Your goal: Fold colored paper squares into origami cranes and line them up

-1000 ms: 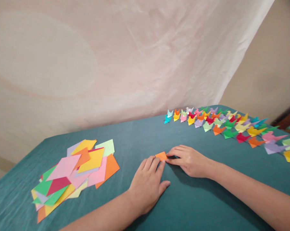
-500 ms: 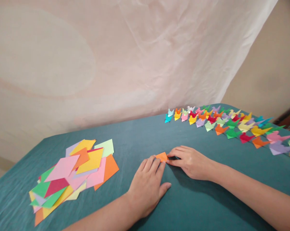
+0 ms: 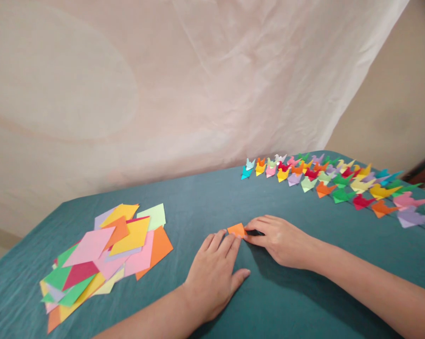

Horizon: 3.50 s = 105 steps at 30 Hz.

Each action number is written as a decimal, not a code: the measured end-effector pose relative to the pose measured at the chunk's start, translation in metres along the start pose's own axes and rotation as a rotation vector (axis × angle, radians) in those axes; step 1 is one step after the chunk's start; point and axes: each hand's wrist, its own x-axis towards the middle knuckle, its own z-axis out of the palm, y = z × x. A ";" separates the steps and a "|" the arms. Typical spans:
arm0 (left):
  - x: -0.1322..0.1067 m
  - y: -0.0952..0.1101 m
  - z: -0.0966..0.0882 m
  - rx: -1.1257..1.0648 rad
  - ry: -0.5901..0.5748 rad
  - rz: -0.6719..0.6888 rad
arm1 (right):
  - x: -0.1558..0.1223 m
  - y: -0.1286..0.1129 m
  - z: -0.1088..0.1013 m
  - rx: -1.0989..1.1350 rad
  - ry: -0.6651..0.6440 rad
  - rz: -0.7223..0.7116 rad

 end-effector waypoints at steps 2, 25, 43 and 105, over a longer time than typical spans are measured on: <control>0.000 0.000 0.000 -0.004 0.002 0.001 | 0.000 0.000 0.002 -0.003 0.028 -0.005; 0.001 -0.004 -0.007 0.000 0.022 0.040 | 0.001 -0.003 0.016 0.008 0.108 0.005; 0.003 -0.005 -0.007 0.060 0.055 0.068 | -0.002 0.004 0.007 0.109 0.127 -0.020; 0.006 -0.005 -0.002 0.057 0.100 0.080 | 0.011 0.000 0.017 0.363 0.275 0.236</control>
